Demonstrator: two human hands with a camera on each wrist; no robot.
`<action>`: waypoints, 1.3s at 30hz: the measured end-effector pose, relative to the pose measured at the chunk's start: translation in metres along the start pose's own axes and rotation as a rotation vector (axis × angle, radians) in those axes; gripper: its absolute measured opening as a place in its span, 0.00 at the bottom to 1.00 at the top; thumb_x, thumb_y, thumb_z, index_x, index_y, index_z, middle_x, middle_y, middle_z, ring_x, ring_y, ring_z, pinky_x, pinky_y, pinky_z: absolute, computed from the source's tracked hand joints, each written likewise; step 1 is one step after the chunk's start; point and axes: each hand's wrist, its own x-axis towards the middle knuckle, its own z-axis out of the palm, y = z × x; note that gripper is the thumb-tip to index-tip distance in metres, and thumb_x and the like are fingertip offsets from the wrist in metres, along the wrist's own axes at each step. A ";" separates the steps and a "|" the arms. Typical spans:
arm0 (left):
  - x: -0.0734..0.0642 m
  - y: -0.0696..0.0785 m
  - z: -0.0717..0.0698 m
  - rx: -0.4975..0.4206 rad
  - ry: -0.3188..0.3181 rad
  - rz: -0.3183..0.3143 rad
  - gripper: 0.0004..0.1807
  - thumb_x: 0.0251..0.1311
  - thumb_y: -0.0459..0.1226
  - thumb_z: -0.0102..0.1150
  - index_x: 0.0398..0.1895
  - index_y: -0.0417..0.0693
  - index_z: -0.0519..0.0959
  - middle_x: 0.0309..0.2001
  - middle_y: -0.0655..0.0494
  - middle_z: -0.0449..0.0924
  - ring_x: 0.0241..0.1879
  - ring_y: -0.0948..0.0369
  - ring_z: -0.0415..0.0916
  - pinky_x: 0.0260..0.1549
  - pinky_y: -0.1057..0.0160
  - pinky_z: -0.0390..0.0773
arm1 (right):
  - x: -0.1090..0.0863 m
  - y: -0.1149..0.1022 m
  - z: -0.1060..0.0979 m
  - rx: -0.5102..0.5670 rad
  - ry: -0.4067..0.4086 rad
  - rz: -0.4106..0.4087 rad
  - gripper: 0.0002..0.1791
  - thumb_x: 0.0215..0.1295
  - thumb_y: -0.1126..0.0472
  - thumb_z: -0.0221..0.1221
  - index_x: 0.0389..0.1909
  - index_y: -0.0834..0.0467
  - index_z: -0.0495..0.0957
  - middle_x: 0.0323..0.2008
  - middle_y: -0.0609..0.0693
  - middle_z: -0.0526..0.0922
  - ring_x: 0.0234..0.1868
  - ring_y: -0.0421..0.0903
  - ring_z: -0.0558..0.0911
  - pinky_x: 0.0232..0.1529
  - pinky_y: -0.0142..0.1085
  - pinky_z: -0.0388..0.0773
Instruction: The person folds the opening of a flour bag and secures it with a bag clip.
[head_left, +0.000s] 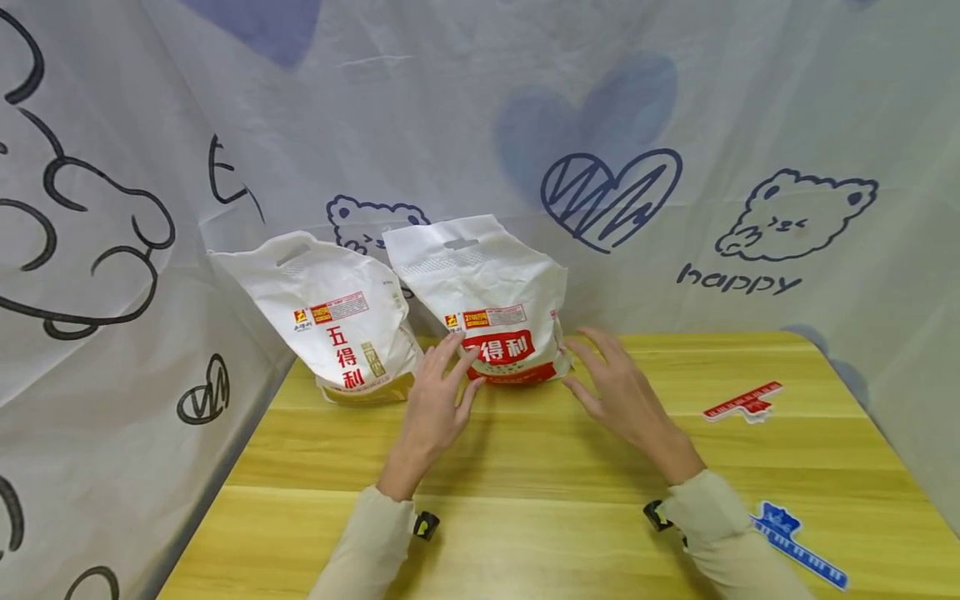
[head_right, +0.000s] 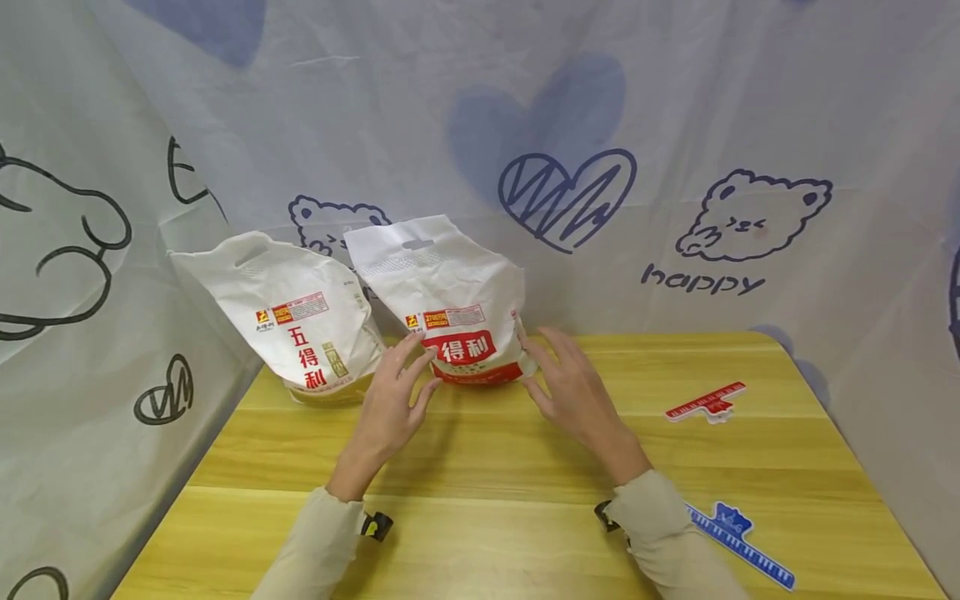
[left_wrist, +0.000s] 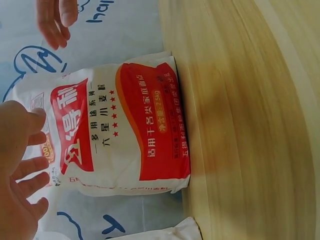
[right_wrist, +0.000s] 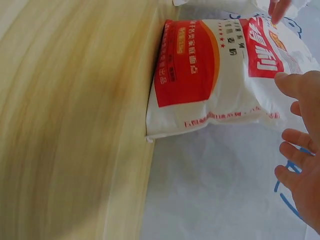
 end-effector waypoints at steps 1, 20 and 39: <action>0.001 0.000 0.001 -0.002 0.010 0.006 0.23 0.66 0.38 0.67 0.63 0.42 0.78 0.74 0.42 0.66 0.74 0.47 0.61 0.74 0.42 0.56 | 0.001 -0.001 0.002 0.002 -0.003 -0.003 0.31 0.60 0.61 0.73 0.63 0.61 0.76 0.67 0.64 0.71 0.67 0.61 0.71 0.64 0.57 0.73; 0.014 -0.006 0.029 -0.027 0.119 0.145 0.17 0.57 0.23 0.68 0.50 0.41 0.85 0.56 0.44 0.80 0.60 0.47 0.76 0.68 0.50 0.69 | 0.028 -0.006 0.033 -0.038 -0.062 -0.123 0.23 0.60 0.65 0.72 0.56 0.63 0.81 0.64 0.62 0.76 0.66 0.59 0.73 0.66 0.51 0.73; 0.017 -0.010 0.046 0.116 0.122 0.154 0.27 0.45 0.15 0.58 0.49 0.42 0.86 0.53 0.45 0.80 0.59 0.46 0.75 0.65 0.55 0.72 | 0.037 0.000 0.054 -0.061 0.008 -0.147 0.21 0.56 0.76 0.71 0.52 0.65 0.83 0.57 0.58 0.81 0.61 0.56 0.77 0.63 0.46 0.77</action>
